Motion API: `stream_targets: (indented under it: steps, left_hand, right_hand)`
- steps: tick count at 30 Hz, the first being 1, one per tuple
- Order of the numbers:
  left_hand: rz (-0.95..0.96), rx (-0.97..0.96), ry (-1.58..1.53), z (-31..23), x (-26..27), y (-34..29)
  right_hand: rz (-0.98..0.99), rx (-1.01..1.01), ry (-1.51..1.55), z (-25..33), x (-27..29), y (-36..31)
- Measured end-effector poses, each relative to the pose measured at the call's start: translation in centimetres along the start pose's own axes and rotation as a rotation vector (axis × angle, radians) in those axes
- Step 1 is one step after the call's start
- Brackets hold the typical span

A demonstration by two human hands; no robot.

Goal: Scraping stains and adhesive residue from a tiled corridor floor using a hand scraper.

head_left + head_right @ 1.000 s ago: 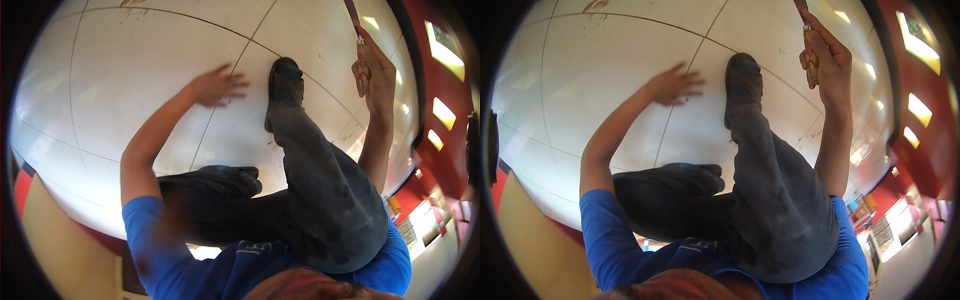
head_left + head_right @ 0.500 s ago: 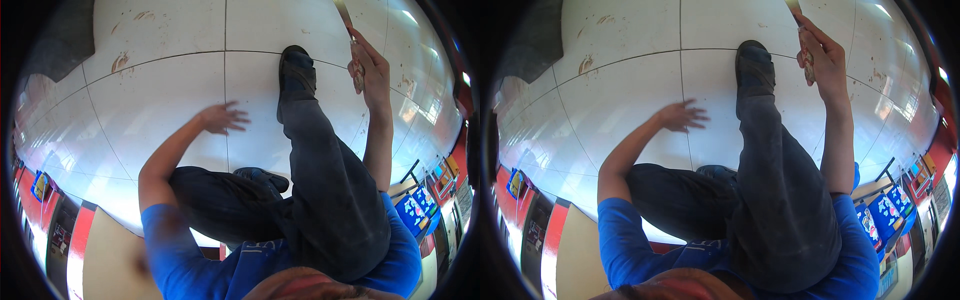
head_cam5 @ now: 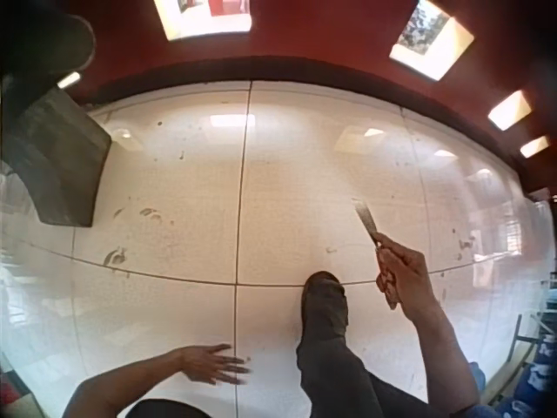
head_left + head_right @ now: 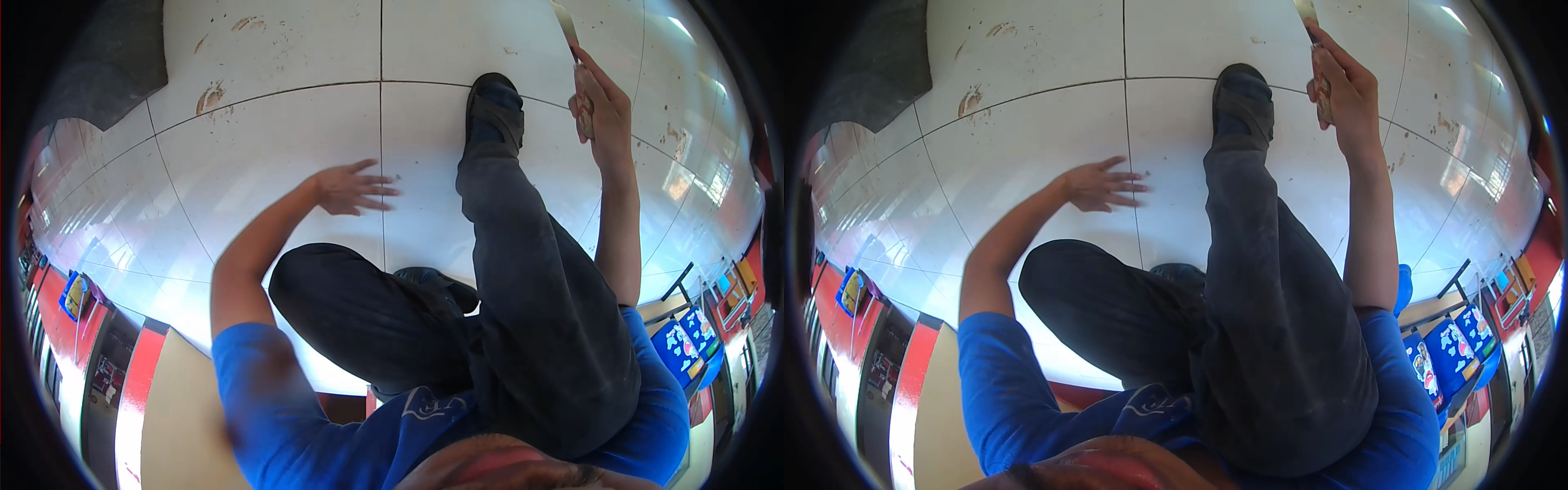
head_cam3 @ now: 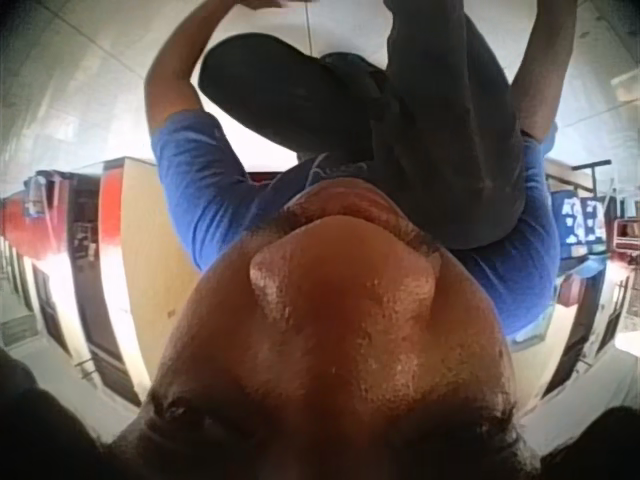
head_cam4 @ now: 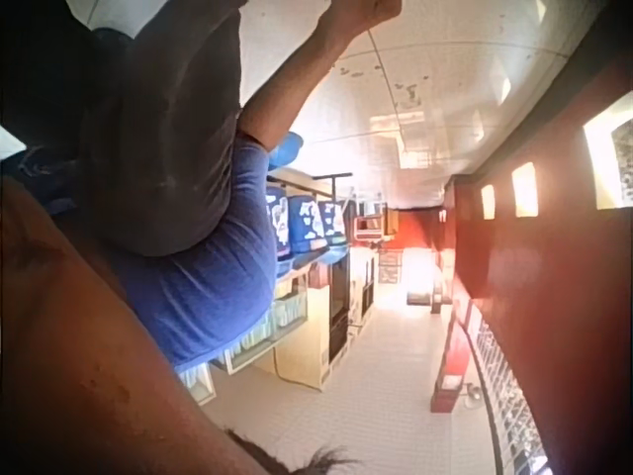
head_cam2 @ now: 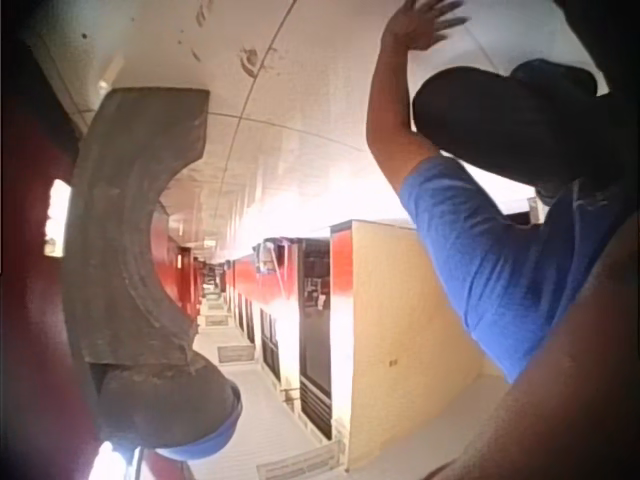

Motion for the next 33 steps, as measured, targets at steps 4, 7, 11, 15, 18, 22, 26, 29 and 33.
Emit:
stream_targets:
  steps: [4, 7, 11, 15, 18, 22, 26, 29, 33]
  left_hand:
    - [0.101, 0.261, 0.062, 6.8, 1.4, -1.2]
    - [-0.365, 0.827, 0.417, 12.9, 9.8, -8.3]
    - [-0.624, 1.183, 0.469, 11.7, 9.1, -12.7]
    - [-1.529, 2.327, -0.009, 2.6, -10.5, -24.1]
    - [-1.395, 2.985, -0.639, -3.9, -15.4, -22.1]
    - [-1.248, 2.818, -0.051, 2.2, -8.5, -23.4]
    - [-1.236, 1.970, 0.303, 12.1, 9.4, -17.5]
    - [-1.355, 1.501, 0.313, 11.8, 11.3, -17.4]
    - [-1.483, 1.272, 0.311, 0.2, 5.1, -25.5]
  right_hand:
    - [0.000, 0.000, -0.040, -1.1, 1.7, 0.1]
    - [-0.042, -0.036, -0.101, -0.9, 1.3, 0.2]
    - [-0.022, -0.001, 0.039, -1.2, 0.2, 1.1]
    - [0.100, -0.008, 0.137, 0.2, -5.1, 1.8]
    - [0.159, 0.034, 0.124, 2.1, -8.6, 3.2]
    - [0.332, -0.008, -0.020, 5.4, -17.1, 3.7]
    - [0.496, 0.066, -0.008, 6.9, -24.1, 5.3]
    - [0.619, 0.091, -0.018, 7.9, -27.9, 5.4]
    - [0.779, 0.048, -0.079, 8.8, -33.0, 5.6]
Point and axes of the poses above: each hand's wrist, its own y-axis towards the middle knuckle, its own x-axis out of the back of the hand, z = x × y, the point moved 10 cm from there along y, towards the middle knuckle, and after that the axes turned 7 degrees about -x, right-handed, at the moved point
